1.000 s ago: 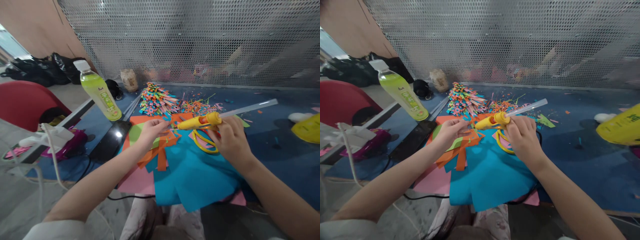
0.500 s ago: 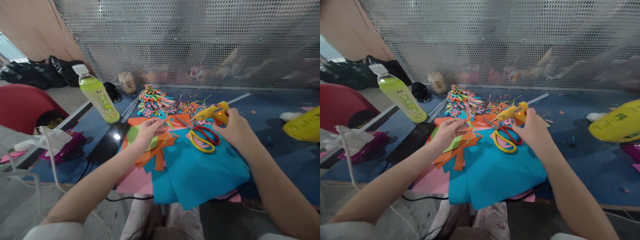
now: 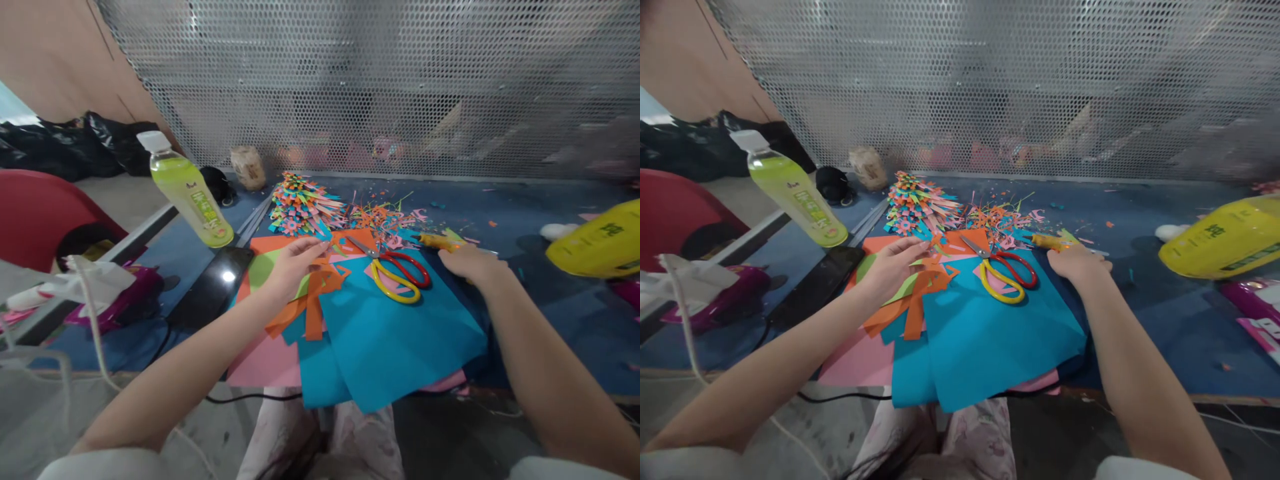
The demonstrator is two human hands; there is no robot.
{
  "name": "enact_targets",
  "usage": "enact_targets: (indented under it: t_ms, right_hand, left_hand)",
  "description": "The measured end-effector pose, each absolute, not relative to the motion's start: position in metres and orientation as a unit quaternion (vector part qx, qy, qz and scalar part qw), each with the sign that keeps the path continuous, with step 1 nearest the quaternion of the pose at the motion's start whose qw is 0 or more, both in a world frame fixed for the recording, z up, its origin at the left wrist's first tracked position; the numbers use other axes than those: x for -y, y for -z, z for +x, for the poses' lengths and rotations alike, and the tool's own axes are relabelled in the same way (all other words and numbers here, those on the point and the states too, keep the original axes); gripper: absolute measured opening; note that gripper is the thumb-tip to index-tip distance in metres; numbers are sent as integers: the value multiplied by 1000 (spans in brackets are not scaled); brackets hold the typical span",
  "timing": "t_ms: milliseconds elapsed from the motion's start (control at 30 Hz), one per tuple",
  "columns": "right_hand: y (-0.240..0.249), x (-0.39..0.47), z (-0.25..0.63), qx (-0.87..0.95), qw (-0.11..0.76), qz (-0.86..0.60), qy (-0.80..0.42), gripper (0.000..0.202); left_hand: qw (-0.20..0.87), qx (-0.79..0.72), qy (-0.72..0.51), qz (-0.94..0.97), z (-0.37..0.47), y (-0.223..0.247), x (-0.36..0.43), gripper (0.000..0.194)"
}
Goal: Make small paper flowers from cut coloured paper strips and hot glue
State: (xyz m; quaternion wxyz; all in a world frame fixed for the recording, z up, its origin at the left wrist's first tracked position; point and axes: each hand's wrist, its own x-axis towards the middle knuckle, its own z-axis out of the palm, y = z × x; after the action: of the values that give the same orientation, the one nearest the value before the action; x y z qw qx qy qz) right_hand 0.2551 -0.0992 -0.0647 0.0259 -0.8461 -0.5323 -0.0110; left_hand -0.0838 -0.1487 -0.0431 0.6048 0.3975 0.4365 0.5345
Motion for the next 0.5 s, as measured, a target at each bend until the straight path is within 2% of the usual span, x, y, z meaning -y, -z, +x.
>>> enact_targets:
  t_ms: [100, 200, 267, 333, 400, 500]
  right_hand:
    - [54, 106, 240, 470, -30, -882, -16, 61]
    - [44, 116, 227, 461, -36, -886, 38, 64]
    - [37, 121, 218, 525, -4, -845, 106, 54]
    - [33, 124, 207, 641, 53, -755, 128, 34]
    - [33, 128, 192, 761, 124, -631, 87, 19]
    - [39, 138, 165, 876, 195, -440, -4, 15]
  left_hand:
    - [604, -439, -525, 408, -84, 45, 148, 28]
    - [605, -442, -511, 422, -85, 49, 147, 28]
    - [609, -441, -501, 428, -84, 51, 146, 28]
    - [617, -440, -491, 430, -83, 51, 147, 28]
    - [622, -441, -477, 438, -81, 50, 150, 28]
    - [628, -439, -462, 446, -77, 46, 156, 29]
